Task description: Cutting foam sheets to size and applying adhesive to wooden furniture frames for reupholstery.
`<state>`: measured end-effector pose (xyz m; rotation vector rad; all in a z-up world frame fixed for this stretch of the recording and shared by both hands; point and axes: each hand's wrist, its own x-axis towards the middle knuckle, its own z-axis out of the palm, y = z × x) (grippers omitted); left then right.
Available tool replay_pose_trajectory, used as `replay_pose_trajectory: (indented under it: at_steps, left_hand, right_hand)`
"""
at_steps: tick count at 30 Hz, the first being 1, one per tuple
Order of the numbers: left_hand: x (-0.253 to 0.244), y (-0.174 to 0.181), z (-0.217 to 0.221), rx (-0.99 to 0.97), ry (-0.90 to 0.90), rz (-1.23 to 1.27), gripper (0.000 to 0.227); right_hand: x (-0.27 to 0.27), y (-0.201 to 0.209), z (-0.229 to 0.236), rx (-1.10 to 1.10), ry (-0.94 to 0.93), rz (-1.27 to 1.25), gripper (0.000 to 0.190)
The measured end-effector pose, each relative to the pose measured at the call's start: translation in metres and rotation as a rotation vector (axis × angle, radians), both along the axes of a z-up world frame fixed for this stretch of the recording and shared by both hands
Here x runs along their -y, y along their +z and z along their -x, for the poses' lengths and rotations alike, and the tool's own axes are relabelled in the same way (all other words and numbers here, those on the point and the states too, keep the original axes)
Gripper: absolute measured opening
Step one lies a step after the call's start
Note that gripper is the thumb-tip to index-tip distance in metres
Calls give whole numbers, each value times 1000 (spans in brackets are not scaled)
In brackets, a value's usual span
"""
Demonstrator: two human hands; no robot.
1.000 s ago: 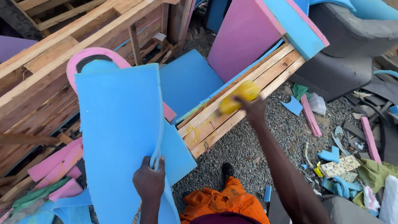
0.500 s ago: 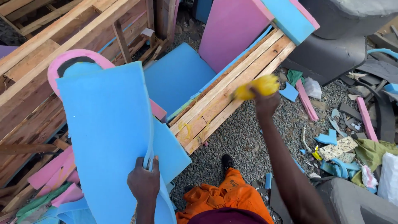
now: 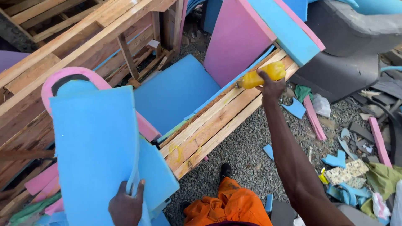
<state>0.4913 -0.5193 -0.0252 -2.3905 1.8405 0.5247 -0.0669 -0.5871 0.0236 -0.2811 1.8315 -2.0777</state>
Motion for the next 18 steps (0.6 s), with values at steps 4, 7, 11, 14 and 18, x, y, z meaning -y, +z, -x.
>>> replay_pose_trajectory:
  at_steps: [4, 7, 11, 14, 18]
  left_hand:
    - [5, 2, 5, 70, 100, -124, 67]
    - [-1, -12, 0, 72, 157, -68, 86]
    - [-14, 6, 10, -37, 104, 123, 72]
    - [-17, 11, 15, -41, 79, 166, 69]
    - [-17, 15, 19, -61, 123, 124, 72]
  right_hand:
    - [36, -19, -27, 84, 341, 30, 50]
    - [31, 45, -86, 93, 482, -131, 63]
    - [51, 22, -20, -265, 356, -202, 60]
    - [61, 17, -33, -262, 377, -246, 67]
    - [57, 18, -118, -117, 652, -233, 67]
